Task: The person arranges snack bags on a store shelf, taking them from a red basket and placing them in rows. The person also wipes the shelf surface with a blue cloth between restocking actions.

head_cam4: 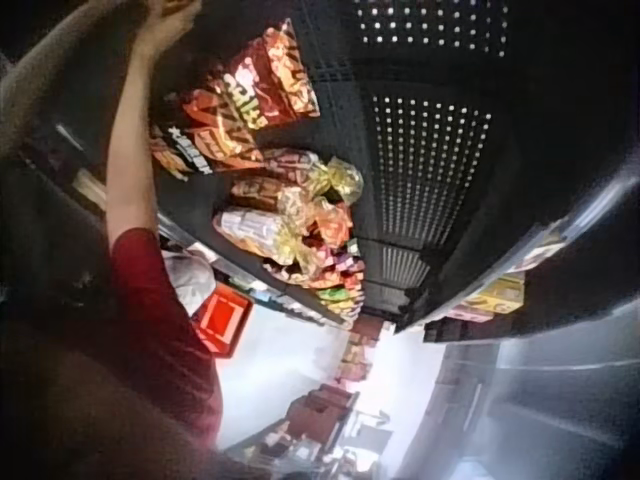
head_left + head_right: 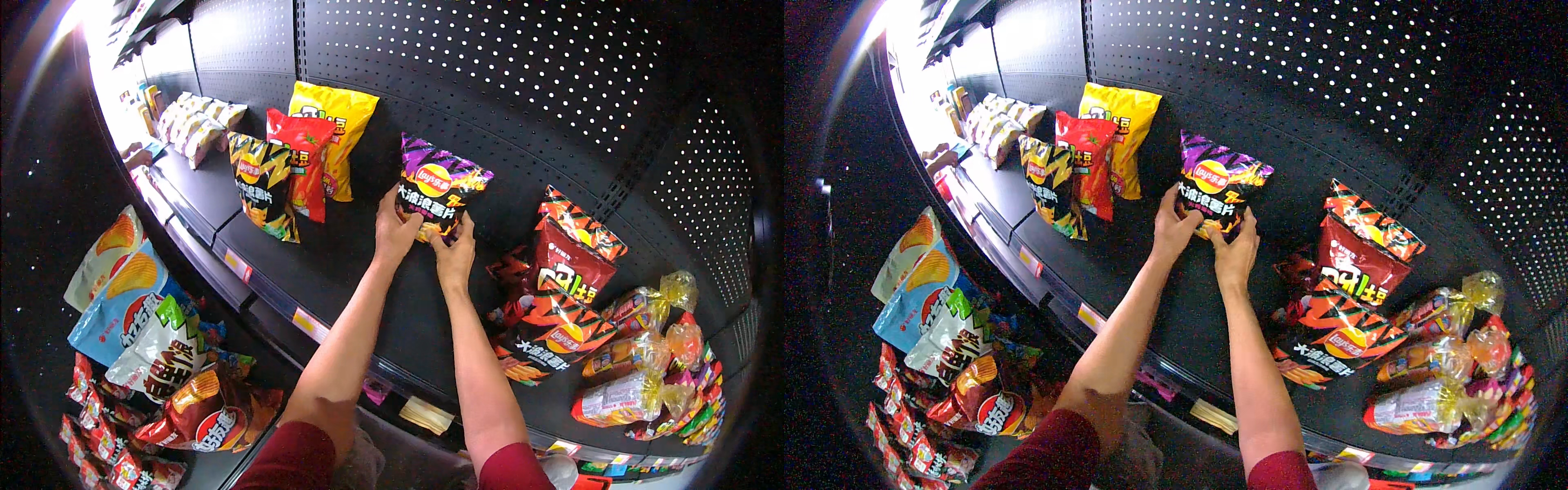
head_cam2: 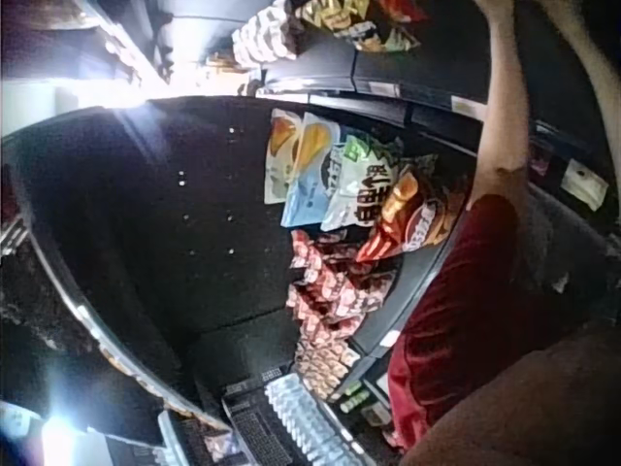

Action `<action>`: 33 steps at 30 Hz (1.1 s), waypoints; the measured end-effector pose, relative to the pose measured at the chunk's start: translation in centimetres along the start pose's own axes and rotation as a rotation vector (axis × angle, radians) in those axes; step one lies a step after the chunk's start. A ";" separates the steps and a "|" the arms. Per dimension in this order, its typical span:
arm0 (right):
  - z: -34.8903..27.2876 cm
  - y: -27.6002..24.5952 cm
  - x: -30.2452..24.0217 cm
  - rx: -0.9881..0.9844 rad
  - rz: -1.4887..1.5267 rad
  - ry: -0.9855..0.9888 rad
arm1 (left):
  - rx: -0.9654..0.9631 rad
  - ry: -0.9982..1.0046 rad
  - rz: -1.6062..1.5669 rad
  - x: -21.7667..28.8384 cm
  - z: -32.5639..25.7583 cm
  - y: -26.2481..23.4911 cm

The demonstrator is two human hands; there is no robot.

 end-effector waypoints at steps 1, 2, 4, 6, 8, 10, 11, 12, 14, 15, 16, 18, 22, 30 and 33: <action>-0.1 0.3 -0.2 -0.007 -0.033 -0.002 | -0.006 0.033 -0.042 -0.1 0.2 -0.2; -0.1 0.6 -0.5 -0.006 -0.026 -0.003 | 0.004 0.027 -0.026 -0.5 0.2 -0.4; -0.1 0.9 -0.6 0.001 -0.020 0.000 | 0.017 0.011 -0.002 -0.8 0.0 -0.6; 0.1 1.2 0.0 -0.024 0.002 0.035 | 0.008 -0.021 0.035 -0.9 -0.1 -0.4; 0.4 1.4 0.1 -0.038 0.042 0.060 | 0.020 -0.016 0.027 -1.2 -0.1 -0.5; 0.4 1.4 0.1 -0.039 0.092 0.079 | 0.028 0.006 0.053 -1.2 -0.2 -0.7; 0.4 1.3 0.0 -0.040 0.089 0.079 | 0.032 0.016 0.066 -1.2 -0.2 -0.8; 0.3 1.2 0.0 -0.039 0.085 0.078 | 0.030 0.009 0.058 -1.4 -0.3 -0.8; 0.0 1.0 -0.1 -0.038 0.073 0.087 | 0.027 -0.008 0.045 -1.4 -0.4 -0.9; -0.2 0.8 -0.1 -0.035 0.064 0.095 | 0.023 -0.012 0.092 -1.4 -0.4 -0.9; -0.4 0.7 -0.1 -0.033 0.055 0.101 | 0.028 -0.016 0.065 -1.5 -0.5 -0.9; -0.9 0.4 0.0 -0.037 0.063 0.129 | 0.038 -0.026 0.012 -1.8 -0.6 -0.8; -1.9 0.2 0.0 -0.042 0.069 0.194 | 0.077 -0.044 0.032 -2.4 -0.5 -1.0; -1.8 0.4 0.3 -0.046 0.081 0.199 | 0.107 -0.048 0.008 -2.6 -0.8 -0.6; -2.0 0.4 0.2 -0.047 0.115 0.190 | 0.111 -0.042 0.004 -2.4 -0.9 -0.6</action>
Point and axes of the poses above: each hand's wrist, its own z-axis towards the middle knuckle, its own y-axis out of the palm, x = y × z, the point moved 7 cm from there along z, towards the middle knuckle, and after that the axes turned 7 degrees about y, right-handed, at the moved point
